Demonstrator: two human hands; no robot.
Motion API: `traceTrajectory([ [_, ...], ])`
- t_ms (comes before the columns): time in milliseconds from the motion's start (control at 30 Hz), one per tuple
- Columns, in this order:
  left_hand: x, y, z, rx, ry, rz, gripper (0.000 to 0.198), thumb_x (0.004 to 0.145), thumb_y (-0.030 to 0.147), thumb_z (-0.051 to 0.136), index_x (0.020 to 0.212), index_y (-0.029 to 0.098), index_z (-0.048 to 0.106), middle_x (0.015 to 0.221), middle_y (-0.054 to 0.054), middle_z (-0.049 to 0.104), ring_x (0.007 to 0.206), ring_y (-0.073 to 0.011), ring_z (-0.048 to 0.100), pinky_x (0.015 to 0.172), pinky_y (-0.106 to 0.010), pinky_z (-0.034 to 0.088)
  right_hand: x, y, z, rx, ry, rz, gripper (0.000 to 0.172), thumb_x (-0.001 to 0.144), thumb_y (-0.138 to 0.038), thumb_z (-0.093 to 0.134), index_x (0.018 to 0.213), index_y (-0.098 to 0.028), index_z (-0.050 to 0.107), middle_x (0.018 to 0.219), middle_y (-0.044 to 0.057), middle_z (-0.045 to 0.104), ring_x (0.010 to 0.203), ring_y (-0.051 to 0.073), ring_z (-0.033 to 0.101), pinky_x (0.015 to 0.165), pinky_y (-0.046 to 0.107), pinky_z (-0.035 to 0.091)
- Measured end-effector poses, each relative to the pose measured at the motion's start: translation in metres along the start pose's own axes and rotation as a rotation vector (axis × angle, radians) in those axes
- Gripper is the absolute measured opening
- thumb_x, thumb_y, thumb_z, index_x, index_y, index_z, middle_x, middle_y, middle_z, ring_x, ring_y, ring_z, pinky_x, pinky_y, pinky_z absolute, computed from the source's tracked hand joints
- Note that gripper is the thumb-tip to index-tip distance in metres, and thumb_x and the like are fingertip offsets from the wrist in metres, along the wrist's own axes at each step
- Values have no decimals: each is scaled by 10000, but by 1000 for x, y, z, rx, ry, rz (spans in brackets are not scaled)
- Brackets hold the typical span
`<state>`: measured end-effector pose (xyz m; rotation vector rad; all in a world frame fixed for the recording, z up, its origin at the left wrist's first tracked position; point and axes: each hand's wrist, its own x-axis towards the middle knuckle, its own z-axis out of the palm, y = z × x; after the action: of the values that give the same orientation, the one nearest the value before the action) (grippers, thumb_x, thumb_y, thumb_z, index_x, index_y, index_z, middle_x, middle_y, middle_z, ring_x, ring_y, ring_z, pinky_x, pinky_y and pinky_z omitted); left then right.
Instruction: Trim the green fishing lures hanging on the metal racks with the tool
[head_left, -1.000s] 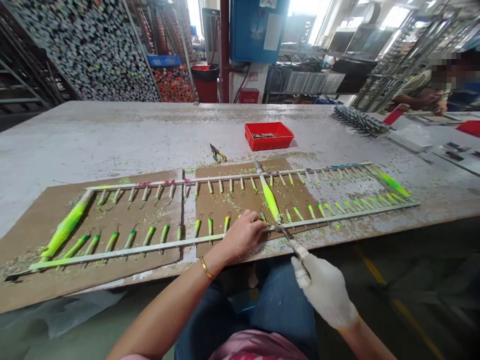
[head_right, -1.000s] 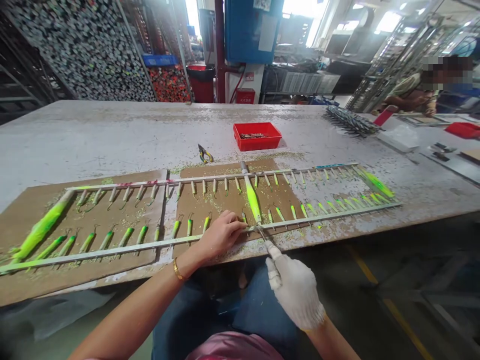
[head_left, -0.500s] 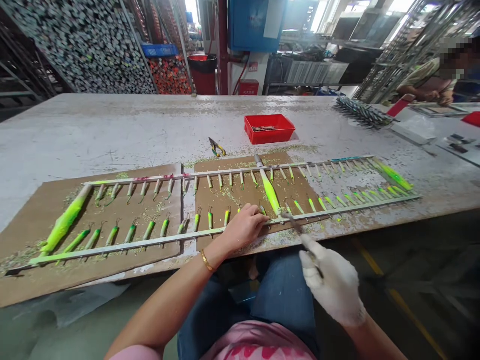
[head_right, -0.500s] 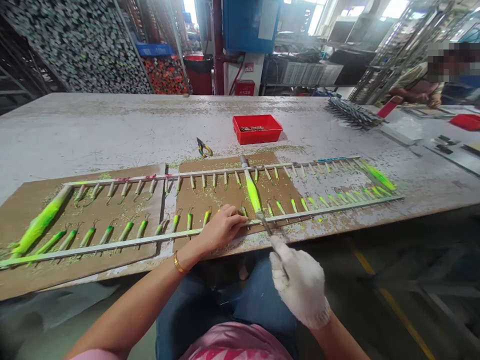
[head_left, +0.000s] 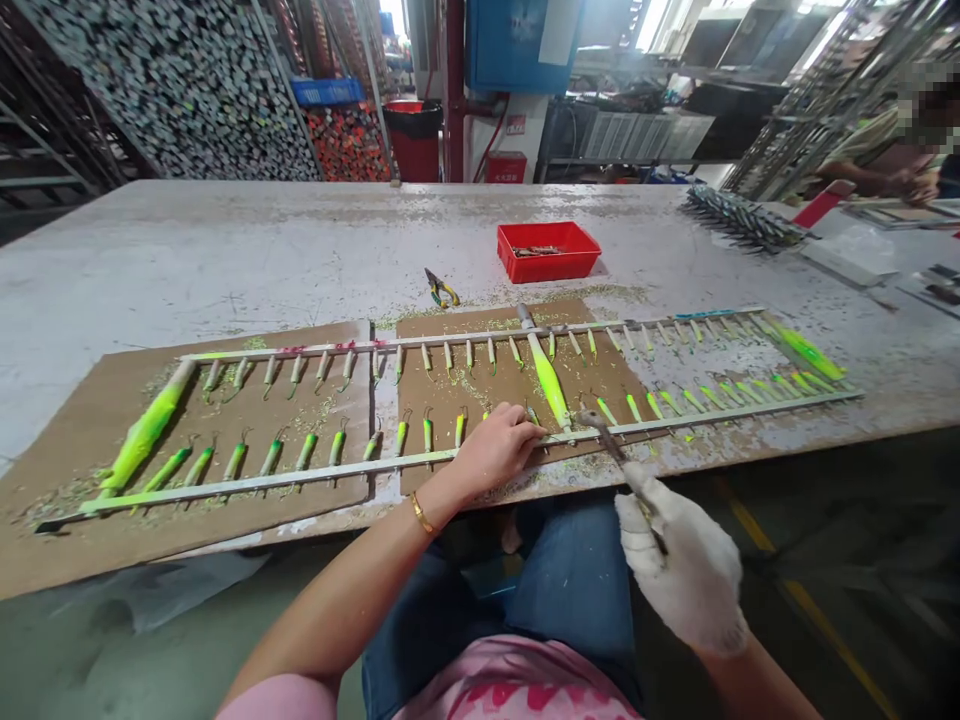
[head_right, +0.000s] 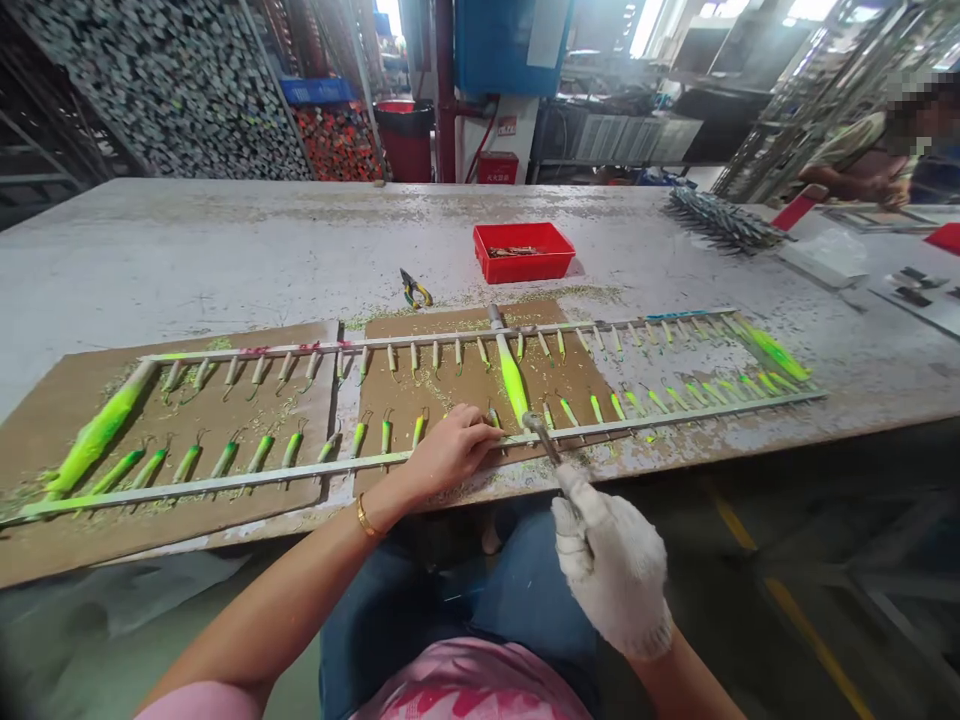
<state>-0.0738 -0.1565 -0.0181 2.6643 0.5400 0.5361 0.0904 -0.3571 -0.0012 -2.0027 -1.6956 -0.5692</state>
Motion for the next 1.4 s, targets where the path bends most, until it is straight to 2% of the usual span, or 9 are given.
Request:
traceTrajectory([
  [167,1,2,-2,6,-17,-28,280,1020,262,482,1104,214,745,913,-88,622,924,-219,542,804,-335,456,0,-1,-2,-50,-102,-99,342,983,-288,527,1273,-205,689,679,12,711,540,178,596,577,308,388],
  [300,1,3,-3,16,-11,-31,282,1019,263,485,1111,219,748,908,-86,624,923,-223,546,803,-338,459,2,-2,-6,-6,53,-63,353,967,-280,575,1280,-149,673,753,47,740,618,182,634,668,304,432],
  [433,1,3,-2,2,-7,-51,287,1018,263,483,1114,225,750,913,-81,625,920,-217,552,799,-332,469,4,-4,-5,-73,-77,-122,327,996,-299,507,1235,-199,705,633,0,692,519,160,576,553,299,352],
  [600,2,3,-2,-1,-11,-53,282,1009,255,491,1111,227,753,912,-75,627,932,-214,560,816,-325,477,4,-3,-5,-18,72,-61,338,984,-316,555,1257,-164,685,743,38,739,605,169,619,654,291,427],
  [900,2,3,-2,4,-21,-63,279,1009,261,494,1103,222,754,928,-80,630,932,-218,561,802,-326,478,4,-2,-4,-1,78,-122,323,980,-283,570,1248,-145,684,718,25,721,586,163,603,649,299,407],
  [1033,2,1,0,3,-25,-66,293,1014,259,479,1112,223,752,931,-81,632,932,-216,563,808,-326,477,5,-4,-5,-63,-53,-150,324,1002,-299,513,1243,-191,701,643,-2,690,516,158,564,567,308,352],
  [1167,2,2,0,11,-28,-59,277,1002,250,500,1110,226,754,926,-80,632,934,-219,564,806,-327,476,7,-3,-6,17,94,-102,332,978,-289,574,1262,-152,679,766,43,746,616,171,628,656,293,425],
  [1300,2,3,-2,11,-33,-72,291,1010,250,486,1114,221,755,932,-79,637,922,-218,566,791,-324,473,7,-2,-5,-61,-36,-161,306,1000,-303,512,1190,-187,723,613,-1,676,507,161,569,550,302,355],
  [1400,2,4,-3,7,-43,-77,280,1003,251,502,1126,224,752,936,-77,635,932,-217,569,794,-319,472,5,-1,-5,-18,46,-93,315,989,-302,549,1222,-156,703,696,27,716,579,170,618,621,294,415],
])
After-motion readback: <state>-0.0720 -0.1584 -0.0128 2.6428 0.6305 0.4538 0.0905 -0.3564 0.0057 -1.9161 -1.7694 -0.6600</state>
